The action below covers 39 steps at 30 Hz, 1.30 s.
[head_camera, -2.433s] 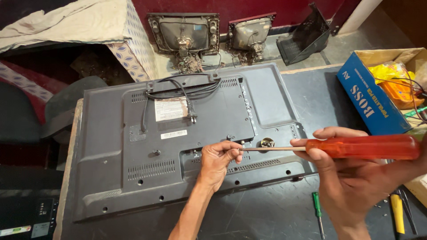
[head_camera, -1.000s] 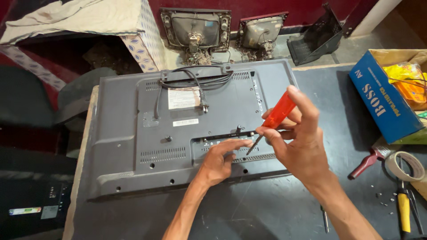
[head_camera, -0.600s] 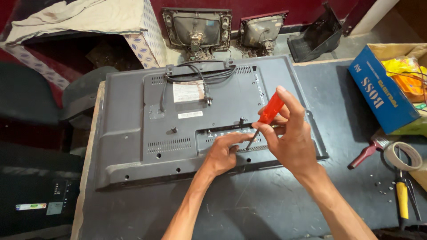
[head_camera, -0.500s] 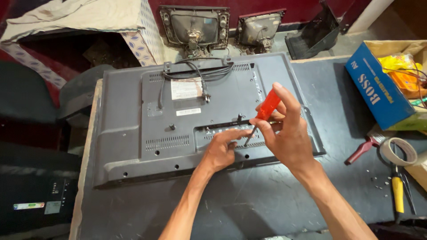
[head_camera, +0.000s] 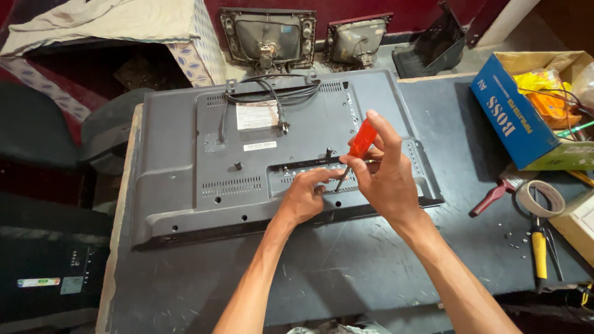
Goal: The person uses a screwdriver to remove screws from the back panel of a television. They then disconnect a power cable from the back of the device.
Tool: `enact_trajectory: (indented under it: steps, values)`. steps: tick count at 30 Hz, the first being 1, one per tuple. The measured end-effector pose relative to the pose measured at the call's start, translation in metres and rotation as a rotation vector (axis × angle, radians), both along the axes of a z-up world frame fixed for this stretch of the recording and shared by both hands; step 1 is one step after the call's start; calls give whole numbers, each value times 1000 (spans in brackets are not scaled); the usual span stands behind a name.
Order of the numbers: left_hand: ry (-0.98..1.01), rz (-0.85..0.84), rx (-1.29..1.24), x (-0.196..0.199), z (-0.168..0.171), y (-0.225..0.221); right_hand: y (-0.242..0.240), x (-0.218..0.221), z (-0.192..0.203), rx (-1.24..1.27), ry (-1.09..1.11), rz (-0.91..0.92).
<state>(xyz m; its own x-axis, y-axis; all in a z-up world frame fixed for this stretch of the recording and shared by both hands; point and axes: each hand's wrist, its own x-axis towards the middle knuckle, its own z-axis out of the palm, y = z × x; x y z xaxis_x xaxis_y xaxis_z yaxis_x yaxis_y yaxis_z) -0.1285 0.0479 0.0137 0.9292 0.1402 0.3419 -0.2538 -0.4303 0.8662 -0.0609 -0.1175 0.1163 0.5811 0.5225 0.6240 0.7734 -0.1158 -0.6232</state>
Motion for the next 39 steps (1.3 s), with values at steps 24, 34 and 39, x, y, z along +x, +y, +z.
enact_trajectory:
  steps: [24,34,39]
  values:
    - [115,16,-110,0,-4,0,6,-8,23,-30,-80,43]
    - [98,16,-42,-1,4,2,14,-9,43,-118,-37,-16]
    - [39,-10,-16,-1,4,4,16,-8,51,-104,-182,22]
